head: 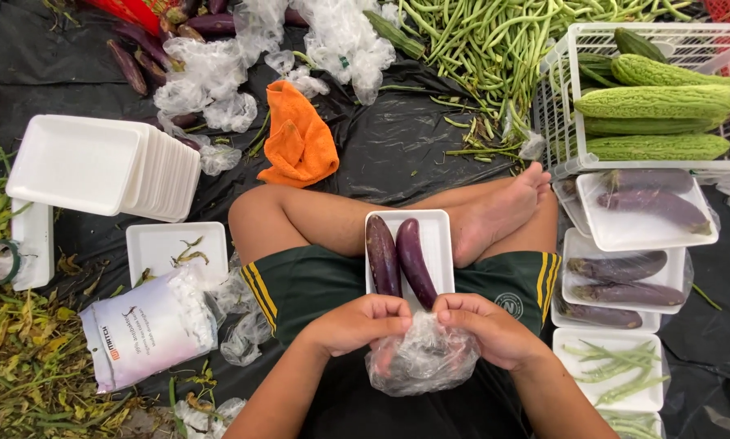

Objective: Wiping eggplants and packaging them into foam trays with plastic wrap.

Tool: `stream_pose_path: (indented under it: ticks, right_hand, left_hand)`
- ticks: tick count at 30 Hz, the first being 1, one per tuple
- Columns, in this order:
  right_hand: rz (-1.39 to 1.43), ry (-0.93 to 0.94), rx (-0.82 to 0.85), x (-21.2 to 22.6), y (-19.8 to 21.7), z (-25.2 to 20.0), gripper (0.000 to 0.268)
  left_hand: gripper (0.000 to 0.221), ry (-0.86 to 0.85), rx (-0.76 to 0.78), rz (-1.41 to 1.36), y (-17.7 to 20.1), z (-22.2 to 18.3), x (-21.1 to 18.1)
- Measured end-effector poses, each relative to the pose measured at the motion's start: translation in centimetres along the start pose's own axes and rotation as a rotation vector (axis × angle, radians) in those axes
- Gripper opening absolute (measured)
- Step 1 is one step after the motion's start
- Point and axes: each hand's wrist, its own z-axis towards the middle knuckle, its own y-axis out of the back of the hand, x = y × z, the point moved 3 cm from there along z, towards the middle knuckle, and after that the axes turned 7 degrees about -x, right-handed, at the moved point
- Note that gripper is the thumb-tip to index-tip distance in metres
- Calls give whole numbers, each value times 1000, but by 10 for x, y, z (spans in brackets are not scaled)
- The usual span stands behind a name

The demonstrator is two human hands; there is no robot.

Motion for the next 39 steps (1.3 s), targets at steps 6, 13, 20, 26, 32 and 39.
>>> stream_pose_path:
  ticks: [6, 13, 20, 26, 32, 39]
  right_hand:
    - [-11, 78, -116, 9, 10, 15, 15]
    - [-210, 73, -167, 32, -4, 21, 16]
    - [-260, 24, -225, 37, 37, 76, 10]
    - [-314, 15, -440, 69, 35, 112, 8]
    - [-187, 51, -425, 79, 37, 116, 7]
    - [129, 332, 20, 78, 35, 103, 28]
  left_hand:
    - [9, -56, -117, 3, 18, 8, -2]
    - [15, -81, -264, 98, 60, 0, -10]
    - [14, -182, -448, 83, 93, 45, -10]
    - [17, -220, -689, 63, 119, 84, -29]
    - [15, -185, -652, -45, 115, 80, -44]
    - [14, -170, -356, 17, 74, 60, -55]
